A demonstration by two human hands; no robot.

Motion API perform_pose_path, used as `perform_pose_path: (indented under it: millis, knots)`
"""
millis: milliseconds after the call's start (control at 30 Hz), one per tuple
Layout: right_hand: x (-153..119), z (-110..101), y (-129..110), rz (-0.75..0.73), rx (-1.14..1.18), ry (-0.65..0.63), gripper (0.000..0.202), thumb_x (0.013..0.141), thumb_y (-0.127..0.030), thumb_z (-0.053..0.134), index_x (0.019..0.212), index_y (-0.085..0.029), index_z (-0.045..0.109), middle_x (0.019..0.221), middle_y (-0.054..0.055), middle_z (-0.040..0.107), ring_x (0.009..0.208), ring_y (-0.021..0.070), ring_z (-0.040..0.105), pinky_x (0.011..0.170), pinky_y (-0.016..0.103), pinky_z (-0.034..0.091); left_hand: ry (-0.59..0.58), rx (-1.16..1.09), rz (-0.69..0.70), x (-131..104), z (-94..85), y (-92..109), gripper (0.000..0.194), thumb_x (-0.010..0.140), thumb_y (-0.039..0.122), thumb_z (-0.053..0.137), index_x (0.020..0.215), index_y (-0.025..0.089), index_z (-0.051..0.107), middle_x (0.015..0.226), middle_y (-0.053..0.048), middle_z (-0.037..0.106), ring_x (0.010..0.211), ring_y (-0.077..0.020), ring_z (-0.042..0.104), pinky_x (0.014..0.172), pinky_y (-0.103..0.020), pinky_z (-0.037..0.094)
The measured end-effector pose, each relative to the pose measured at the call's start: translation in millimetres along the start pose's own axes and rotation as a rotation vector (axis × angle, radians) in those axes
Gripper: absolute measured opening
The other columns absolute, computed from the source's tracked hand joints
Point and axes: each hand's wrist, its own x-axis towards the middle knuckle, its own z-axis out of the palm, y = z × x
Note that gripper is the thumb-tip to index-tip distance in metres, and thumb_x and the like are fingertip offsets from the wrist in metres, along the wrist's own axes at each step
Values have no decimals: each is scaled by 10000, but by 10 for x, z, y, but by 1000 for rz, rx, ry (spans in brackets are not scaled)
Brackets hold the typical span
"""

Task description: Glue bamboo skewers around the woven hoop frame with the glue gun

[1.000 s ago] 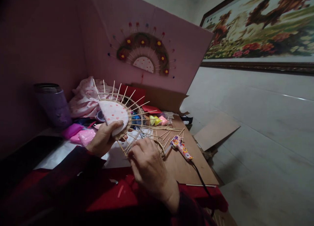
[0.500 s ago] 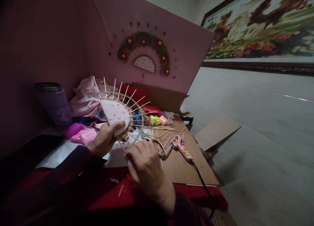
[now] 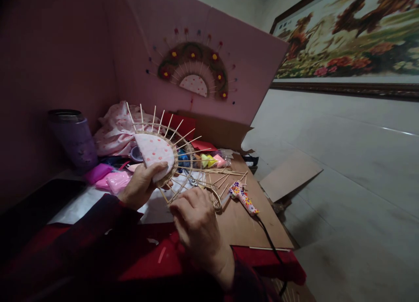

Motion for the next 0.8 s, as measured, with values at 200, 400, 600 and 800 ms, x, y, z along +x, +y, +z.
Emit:
perform_pose_path:
  millis: [200, 400, 600, 800]
  knots:
    - [5, 10, 8, -24, -9, 20, 108, 849, -130, 497, 859, -199, 579, 873, 45, 574, 852, 194, 471, 753, 361, 371, -19, -8, -10, -3, -7, 7, 283, 670, 288, 658, 891, 118, 613, 753, -70, 653, 570, -162, 589, 442, -274, 501]
    - [13, 2, -23, -71, -25, 54, 99, 851, -146, 513, 837, -192, 600, 832, 44, 600, 826, 193, 478, 734, 360, 368, -17, 1, -9, -14, 1, 14, 260, 671, 292, 656, 857, 116, 613, 720, -61, 642, 557, -153, 575, 444, -269, 497]
    - [0, 34, -27, -93, -29, 56, 97, 847, -138, 520, 852, -193, 600, 835, 42, 601, 828, 189, 474, 743, 356, 368, -30, 24, 6, -11, 5, 11, 269, 696, 293, 636, 895, 113, 612, 752, -73, 648, 572, -161, 571, 436, -279, 498]
    - [12, 92, -24, -117, -31, 53, 132, 823, -106, 521, 841, -202, 609, 836, 36, 601, 809, 184, 469, 715, 344, 367, -25, 36, 0, -16, 12, 25, 270, 705, 292, 628, 909, 116, 605, 730, -68, 640, 576, -173, 584, 425, -275, 493]
